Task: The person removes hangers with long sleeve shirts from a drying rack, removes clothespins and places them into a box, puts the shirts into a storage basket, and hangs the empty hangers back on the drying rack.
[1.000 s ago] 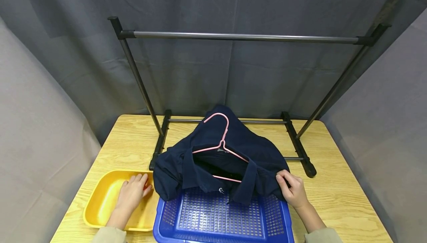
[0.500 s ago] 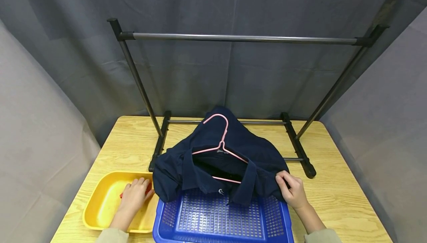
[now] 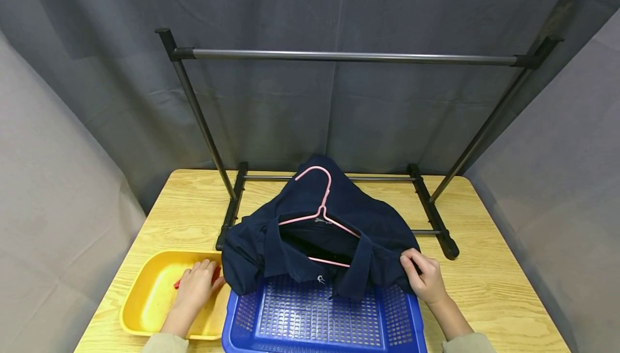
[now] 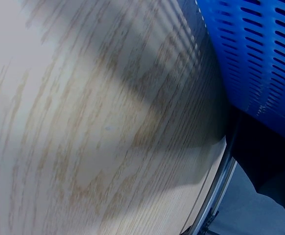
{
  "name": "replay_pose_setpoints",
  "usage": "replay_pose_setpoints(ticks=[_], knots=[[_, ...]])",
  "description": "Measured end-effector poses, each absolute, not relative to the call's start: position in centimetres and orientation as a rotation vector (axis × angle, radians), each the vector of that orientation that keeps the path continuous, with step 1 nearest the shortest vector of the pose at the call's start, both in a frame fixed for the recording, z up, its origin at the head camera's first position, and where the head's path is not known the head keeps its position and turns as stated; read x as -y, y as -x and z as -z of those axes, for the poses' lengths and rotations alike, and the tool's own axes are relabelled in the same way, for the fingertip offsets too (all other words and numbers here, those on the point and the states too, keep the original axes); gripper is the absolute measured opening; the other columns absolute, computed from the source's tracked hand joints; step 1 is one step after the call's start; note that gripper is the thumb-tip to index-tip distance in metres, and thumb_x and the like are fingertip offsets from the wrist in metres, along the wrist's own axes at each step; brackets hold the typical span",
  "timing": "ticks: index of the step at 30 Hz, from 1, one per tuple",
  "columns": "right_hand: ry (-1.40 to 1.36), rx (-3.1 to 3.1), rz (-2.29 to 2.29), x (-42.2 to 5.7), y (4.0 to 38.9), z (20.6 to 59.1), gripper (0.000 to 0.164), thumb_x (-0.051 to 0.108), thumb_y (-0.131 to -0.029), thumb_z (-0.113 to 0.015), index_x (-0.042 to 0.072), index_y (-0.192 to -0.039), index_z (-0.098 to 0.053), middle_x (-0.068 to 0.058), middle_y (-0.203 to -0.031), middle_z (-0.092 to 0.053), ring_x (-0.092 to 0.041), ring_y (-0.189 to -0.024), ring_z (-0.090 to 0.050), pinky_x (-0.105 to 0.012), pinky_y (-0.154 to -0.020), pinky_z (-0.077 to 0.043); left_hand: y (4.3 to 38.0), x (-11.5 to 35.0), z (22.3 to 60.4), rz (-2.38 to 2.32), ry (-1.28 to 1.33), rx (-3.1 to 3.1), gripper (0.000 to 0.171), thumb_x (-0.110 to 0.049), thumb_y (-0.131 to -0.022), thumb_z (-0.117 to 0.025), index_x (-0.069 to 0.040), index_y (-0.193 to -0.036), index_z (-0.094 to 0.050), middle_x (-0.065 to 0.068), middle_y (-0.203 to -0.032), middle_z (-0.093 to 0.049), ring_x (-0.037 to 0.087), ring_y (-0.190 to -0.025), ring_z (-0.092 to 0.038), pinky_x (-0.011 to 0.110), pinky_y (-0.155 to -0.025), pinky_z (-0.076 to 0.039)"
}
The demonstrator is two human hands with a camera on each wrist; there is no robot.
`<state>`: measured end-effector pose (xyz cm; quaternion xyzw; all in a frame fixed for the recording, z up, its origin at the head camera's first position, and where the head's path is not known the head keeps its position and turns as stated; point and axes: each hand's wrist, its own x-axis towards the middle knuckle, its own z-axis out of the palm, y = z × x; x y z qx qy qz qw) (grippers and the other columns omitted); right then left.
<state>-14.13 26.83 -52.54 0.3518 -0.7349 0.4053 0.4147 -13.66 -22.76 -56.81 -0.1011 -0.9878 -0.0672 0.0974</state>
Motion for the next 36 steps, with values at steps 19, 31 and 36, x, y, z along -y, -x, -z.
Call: replay_pose_setpoints(ticks=[19, 31, 36], knots=[[-0.884, 1.847, -1.027, -26.9, 14.1, 52.6, 0.033, 0.017, -0.094, -0.050, -0.003, -0.069, -0.057, -0.007, -0.063, -0.055, -0.009, -0.055, -0.052, -0.019, -0.055, -0.043, 13.7, 23.1, 55.4, 0.275, 0.296, 2.829, 0.030, -0.026, -0.075, -0.074, -0.004, -0.091, -0.061, 0.010, -0.088, -0.060, 0.030, -0.084, -0.055, 0.046, -0.069, -0.041], [-0.893, 1.835, -1.019, -25.6, 13.3, 49.9, 0.035, 0.014, -0.094, -0.049, -0.006, -0.066, -0.055, -0.009, -0.061, -0.054, -0.012, -0.052, -0.051, -0.019, -0.054, -0.042, 15.1, 22.6, 50.6, 0.437, 0.303, 2.498, 0.015, -0.009, -0.078, -0.065, -0.003, -0.090, -0.059, 0.009, -0.082, -0.061, 0.029, -0.074, -0.055, 0.041, -0.063, -0.041], [-0.901, 1.823, -1.025, -25.0, 12.9, 48.8, 0.033, 0.011, -0.093, -0.050, -0.007, -0.065, -0.054, -0.009, -0.061, -0.053, -0.012, -0.052, -0.050, -0.019, -0.053, -0.042, 15.8, 21.1, 48.4, 0.516, 0.331, 2.449, 0.017, -0.009, -0.082, -0.063, -0.002, -0.097, -0.060, 0.011, -0.091, -0.062, 0.031, -0.082, -0.054, 0.043, -0.073, -0.041]])
